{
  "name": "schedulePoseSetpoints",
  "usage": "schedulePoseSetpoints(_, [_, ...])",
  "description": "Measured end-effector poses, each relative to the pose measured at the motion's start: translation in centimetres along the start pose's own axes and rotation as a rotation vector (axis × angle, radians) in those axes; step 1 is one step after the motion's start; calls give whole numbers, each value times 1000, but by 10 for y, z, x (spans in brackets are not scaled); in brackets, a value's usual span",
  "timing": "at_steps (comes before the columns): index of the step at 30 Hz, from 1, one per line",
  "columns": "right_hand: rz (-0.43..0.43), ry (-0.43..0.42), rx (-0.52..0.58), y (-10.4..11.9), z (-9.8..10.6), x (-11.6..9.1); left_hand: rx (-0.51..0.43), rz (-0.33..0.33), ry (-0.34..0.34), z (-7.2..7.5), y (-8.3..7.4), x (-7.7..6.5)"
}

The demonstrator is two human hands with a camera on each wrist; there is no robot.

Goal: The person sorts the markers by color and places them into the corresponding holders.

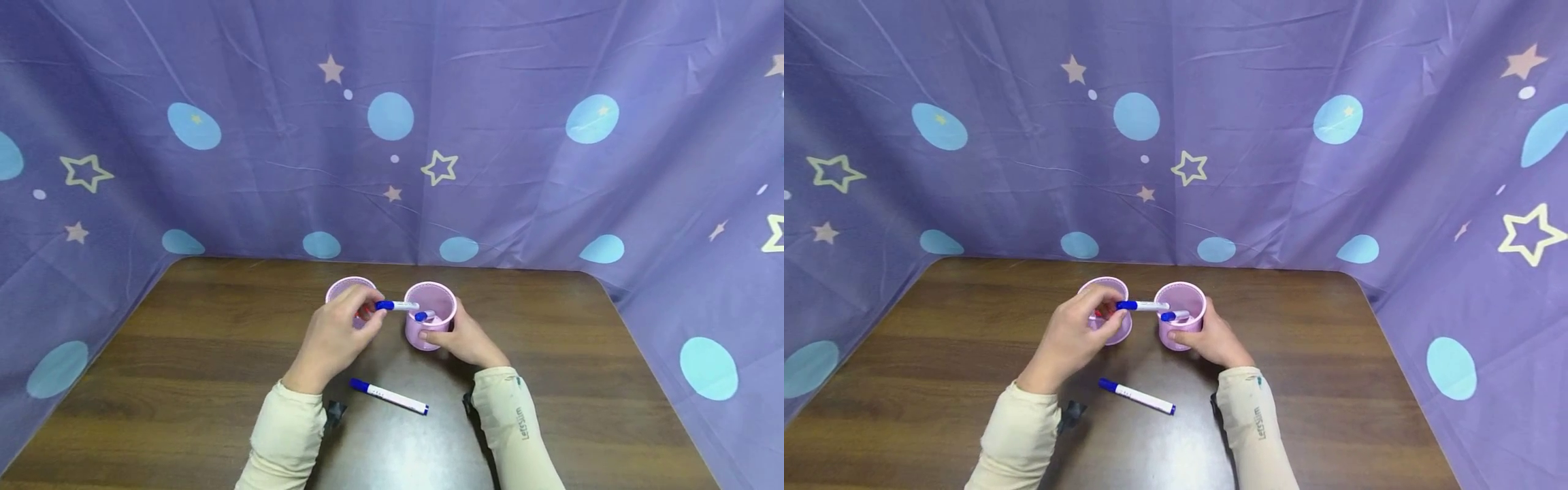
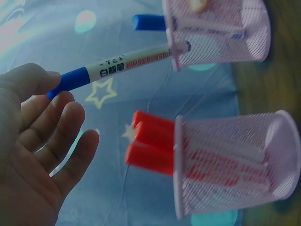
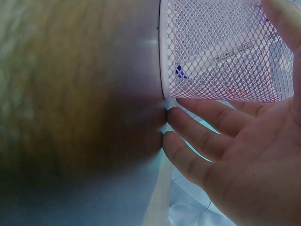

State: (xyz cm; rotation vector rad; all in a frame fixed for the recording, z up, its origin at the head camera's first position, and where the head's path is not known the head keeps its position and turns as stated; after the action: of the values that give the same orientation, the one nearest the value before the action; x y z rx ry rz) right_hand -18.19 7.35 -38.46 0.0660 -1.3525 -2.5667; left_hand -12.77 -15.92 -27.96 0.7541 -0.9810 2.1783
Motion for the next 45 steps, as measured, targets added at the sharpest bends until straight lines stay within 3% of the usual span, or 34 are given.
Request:
schedulePoseSetpoints(9, [-15,-4,-15,-2,-1,-1,-69,71,100,-28,1,-5])
schedulePoseSetpoints(16, [-26,2,-34,0,1,-1,-35,126,123,-42,3,-8])
schedulePoseSetpoints(28, [-15,6,-5,2,0,-2,-79,154,93,-45,4,-9])
schedulePoseSetpoints(32, [-17,7,-9,2,0,-2,-159,91,40,-40,1,-6])
schedulePoseSetpoints(36, [-25,4,-24,2,0,-2,-243,27,-1,-25,-9,-1])
schedulePoseSetpoints(39, [-30,6,-28,2,0,-2,-246,77,100,-13,-12,0])
schedulePoseSetpoints(42, [-33,7,-32,1,0,-2,-219,216,333,-7,-9,-4])
schedulePoseSetpoints(45, [-37,3,-41,0,0,-2,-123,369,575,-8,0,-15])
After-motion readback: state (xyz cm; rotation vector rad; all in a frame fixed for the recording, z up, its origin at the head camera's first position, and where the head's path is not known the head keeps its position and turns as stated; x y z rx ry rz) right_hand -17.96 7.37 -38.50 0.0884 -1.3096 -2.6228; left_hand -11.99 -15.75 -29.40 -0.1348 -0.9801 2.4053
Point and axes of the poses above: each hand's wrist, its own x-axis towards the middle knuckle, its own z-axis out of the back of the hand, y = z × x, the point moved 3 cm from there along x, towards the middle knuckle, and after that the axes turned 4 degrees about -x, right-handed, at the moved point
